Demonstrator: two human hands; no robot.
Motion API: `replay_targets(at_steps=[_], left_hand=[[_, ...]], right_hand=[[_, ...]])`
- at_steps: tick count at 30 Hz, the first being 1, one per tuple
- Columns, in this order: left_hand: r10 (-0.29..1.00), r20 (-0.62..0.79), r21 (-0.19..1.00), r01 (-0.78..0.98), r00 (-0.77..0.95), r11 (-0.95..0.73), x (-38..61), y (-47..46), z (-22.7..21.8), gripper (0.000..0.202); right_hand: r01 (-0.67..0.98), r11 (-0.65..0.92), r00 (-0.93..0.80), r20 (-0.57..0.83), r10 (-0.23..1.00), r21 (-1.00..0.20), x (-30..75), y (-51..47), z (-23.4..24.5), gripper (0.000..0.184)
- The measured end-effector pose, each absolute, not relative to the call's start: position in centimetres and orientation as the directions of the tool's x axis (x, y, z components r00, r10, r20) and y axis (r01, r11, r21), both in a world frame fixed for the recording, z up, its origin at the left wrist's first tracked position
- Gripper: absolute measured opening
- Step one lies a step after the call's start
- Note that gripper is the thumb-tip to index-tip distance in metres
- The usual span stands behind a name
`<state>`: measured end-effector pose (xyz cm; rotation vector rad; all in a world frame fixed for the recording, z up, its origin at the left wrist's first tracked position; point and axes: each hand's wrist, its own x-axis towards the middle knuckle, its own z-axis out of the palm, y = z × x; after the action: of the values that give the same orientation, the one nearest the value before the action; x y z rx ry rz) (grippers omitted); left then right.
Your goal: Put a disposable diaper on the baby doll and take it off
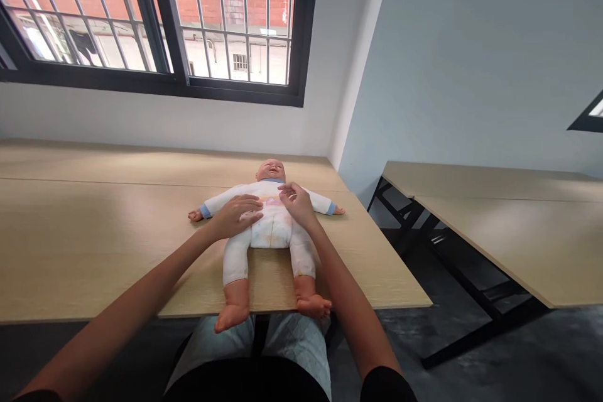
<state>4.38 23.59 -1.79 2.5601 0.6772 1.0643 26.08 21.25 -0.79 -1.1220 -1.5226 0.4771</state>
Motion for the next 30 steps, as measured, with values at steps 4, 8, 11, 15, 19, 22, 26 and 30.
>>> replay_targets(at_steps=[4,8,11,15,19,22,26,30], left_hand=[[0.51,0.52,0.344,0.379,0.685,-0.859,4.3,22.7,-1.5,0.044],[0.537,0.424,0.36,0.409,0.729,-0.839,4.4,22.2,-1.2,0.053],[0.573,0.371,0.415,0.422,0.731,-0.806,4.5,22.2,-1.3,0.056],[0.6,0.362,0.482,0.407,0.713,-0.775,4.5,22.1,-1.4,0.053],[0.621,0.388,0.565,0.356,0.681,-0.744,4.4,22.1,-1.6,0.049],[0.635,0.384,0.584,0.357,0.671,-0.729,4.3,22.1,-1.6,0.05],[0.608,0.419,0.541,0.352,0.674,-0.763,4.0,21.9,-1.4,0.051],[0.585,0.482,0.511,0.333,0.652,-0.792,3.9,21.7,-1.1,0.049]], right_hand=[[0.444,0.44,0.085,0.525,0.847,-0.781,28.0,19.7,-1.3,0.023],[0.442,0.443,0.013,0.499,0.866,-0.78,28.3,18.6,-2.1,0.028],[0.458,0.456,-0.023,0.502,0.865,-0.764,27.6,18.1,-2.4,0.027],[0.493,0.453,-0.059,0.491,0.869,-0.743,26.9,17.7,-2.4,0.032],[0.487,0.442,-0.091,0.46,0.883,-0.753,27.3,17.4,-2.7,0.037],[0.466,0.452,-0.108,0.458,0.882,-0.761,27.8,17.2,-2.8,0.039],[0.343,0.476,0.011,0.511,0.86,-0.81,28.3,17.1,-2.6,0.032],[0.24,0.478,0.185,0.523,0.832,-0.845,28.6,17.4,-2.6,0.026]])
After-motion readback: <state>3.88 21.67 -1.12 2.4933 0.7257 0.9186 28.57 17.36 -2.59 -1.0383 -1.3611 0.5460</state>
